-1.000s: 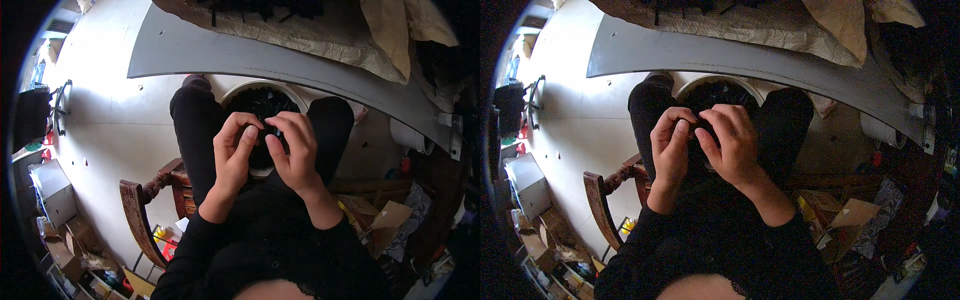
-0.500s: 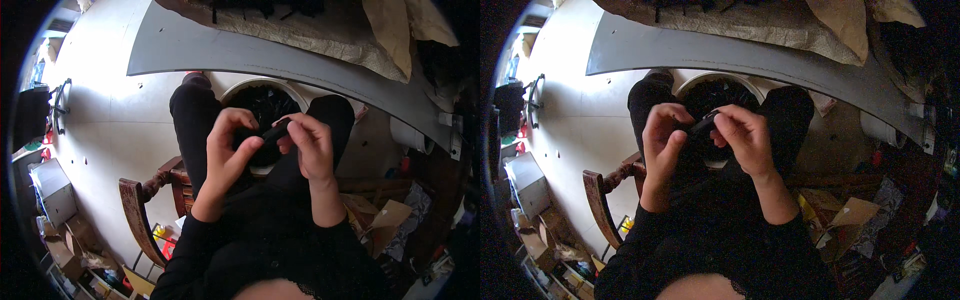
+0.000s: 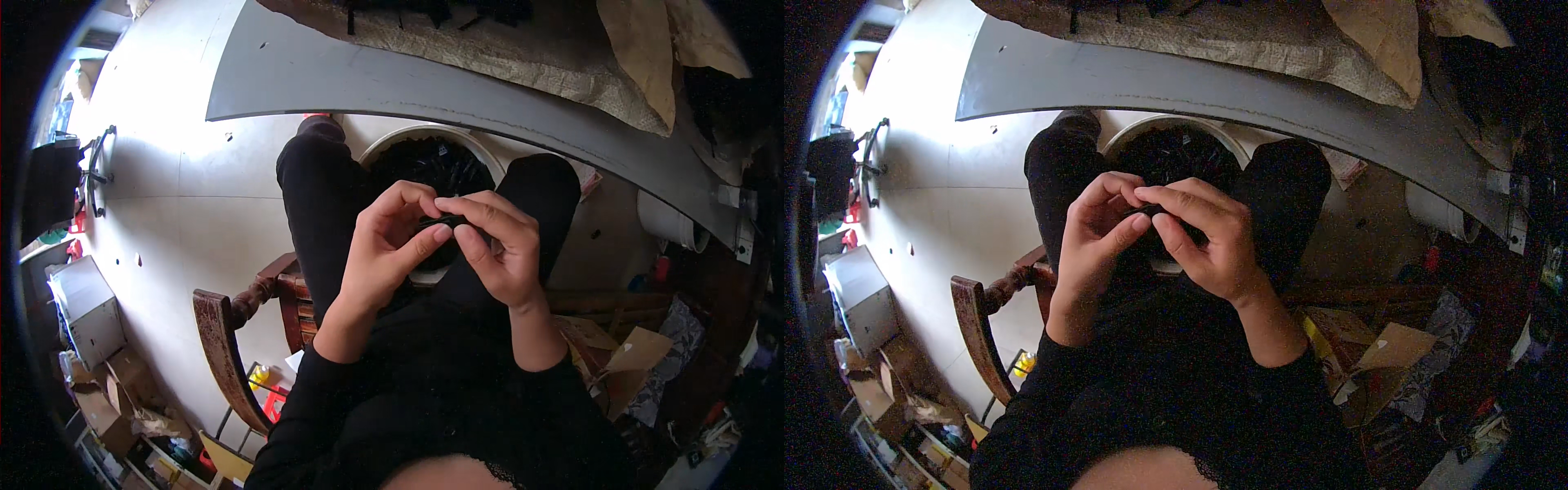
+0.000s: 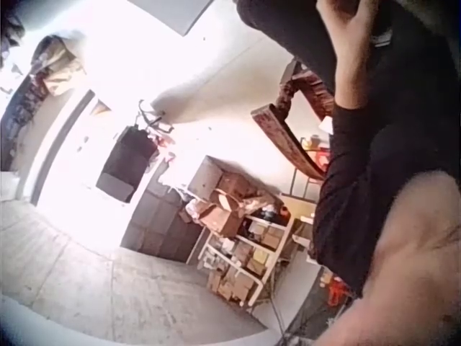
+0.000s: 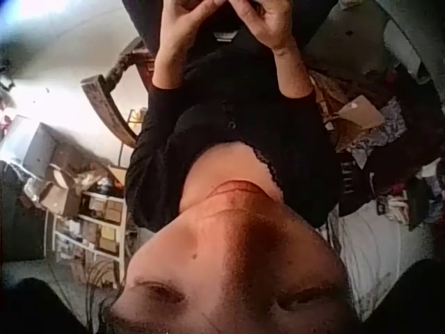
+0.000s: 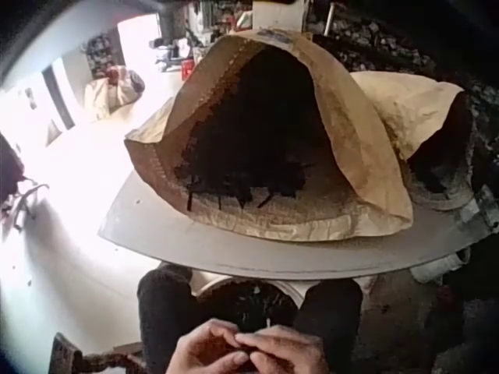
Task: Sorting small black items from a large bag into a plastic bowl.
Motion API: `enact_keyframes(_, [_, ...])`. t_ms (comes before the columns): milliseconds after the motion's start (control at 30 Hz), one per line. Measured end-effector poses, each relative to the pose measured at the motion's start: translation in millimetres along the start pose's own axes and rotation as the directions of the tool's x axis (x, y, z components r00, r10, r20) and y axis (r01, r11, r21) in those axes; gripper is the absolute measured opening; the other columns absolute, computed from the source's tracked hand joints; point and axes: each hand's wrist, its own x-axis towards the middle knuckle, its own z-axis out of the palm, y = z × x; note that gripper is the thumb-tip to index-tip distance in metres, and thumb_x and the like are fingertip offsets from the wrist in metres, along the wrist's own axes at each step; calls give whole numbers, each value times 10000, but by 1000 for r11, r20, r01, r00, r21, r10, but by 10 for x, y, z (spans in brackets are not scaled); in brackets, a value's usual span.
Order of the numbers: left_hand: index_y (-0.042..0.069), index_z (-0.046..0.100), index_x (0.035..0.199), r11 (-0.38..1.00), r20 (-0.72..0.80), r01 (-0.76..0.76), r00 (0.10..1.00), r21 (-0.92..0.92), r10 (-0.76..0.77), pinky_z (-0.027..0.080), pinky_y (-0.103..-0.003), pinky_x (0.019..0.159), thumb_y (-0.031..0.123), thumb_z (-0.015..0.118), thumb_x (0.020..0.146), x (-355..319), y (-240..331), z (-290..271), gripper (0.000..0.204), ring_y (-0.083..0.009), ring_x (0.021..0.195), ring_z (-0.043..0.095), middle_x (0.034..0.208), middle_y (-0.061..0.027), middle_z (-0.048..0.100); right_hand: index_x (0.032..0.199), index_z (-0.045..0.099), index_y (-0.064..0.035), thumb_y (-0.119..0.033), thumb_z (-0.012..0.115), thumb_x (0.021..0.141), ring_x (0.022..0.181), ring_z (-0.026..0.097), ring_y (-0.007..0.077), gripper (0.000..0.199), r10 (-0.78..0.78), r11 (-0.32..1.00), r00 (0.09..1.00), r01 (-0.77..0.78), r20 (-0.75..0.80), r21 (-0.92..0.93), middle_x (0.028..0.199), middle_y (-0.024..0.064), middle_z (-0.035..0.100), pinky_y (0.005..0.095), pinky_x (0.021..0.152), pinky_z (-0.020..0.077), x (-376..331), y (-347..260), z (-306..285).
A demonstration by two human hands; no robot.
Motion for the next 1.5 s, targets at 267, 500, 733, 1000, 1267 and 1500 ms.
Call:
enact_keyframes(267, [23, 494, 883, 994, -47, -28, 999, -108, 23, 393, -235, 793, 4, 637, 767, 1, -167, 11, 185, -109, 882, 490, 953, -49, 495, 991, 609, 27, 2, 548, 761, 734, 586, 250, 239, -70, 977, 996, 57, -58, -203, 860, 152, 594, 294, 646, 467, -44, -35, 89])
enact_keyframes(500, [31, 493, 868, 981, -67, -61, 997, -185, 49, 382, -238, 803, 8, 620, 779, 41, -209, 29, 157, -120, 880, 480, 951, -66, 509, 987, 613, 19, -2, 564, 751, 723, 586, 264, 241, -177, 935, 983, 153, -45, -321, 856, 154, 595, 313, 648, 476, 16, 5, 60])
enact_keyframes(733, [13, 517, 905, 966, -226, -121, 972, -227, 68, 377, -240, 783, 38, 507, 836, 121, -37, -28, 74, -127, 835, 485, 915, -57, 517, 924, 560, -17, -113, 604, 776, 806, 567, 326, 181, -147, 701, 939, -122, -310, -703, 810, 141, 577, 378, 700, 468, 1196, 326, -442])
enact_keyframes(1000, [36, 444, 850, 964, -238, -60, 971, -260, -4, 383, -272, 665, 24, 399, 806, -8, -34, -173, 63, -137, 653, 435, 832, -56, 435, 1069, 480, -11, -185, 615, 765, 842, 558, 363, 376, 30, 413, 952, -290, -305, -863, 939, 190, 562, 409, 721, 471, 1805, 1023, -769])
enact_keyframes(1267, [22, 459, 981, 990, -247, -89, 962, 108, 113, 386, -215, 702, 0, 479, 796, 73, 42, -169, 187, -91, 736, 454, 914, -26, 464, 1005, 519, -13, -137, 481, 859, 612, 517, 133, 195, 284, 890, 865, -77, -415, 449, 728, 64, 535, 255, 546, 443, 1174, 500, -677])
enact_keyframes(1500, [16, 522, 840, 800, 126, -431, 899, 418, 419, 381, -227, 733, 111, 692, 721, 256, 136, -174, 229, -123, 778, 476, 876, -57, 514, 906, 595, 14, -166, 516, 884, 562, 507, 93, 198, 306, 704, 905, -423, 294, 570, 842, 68, 567, 200, 489, 406, 420, 127, -211])
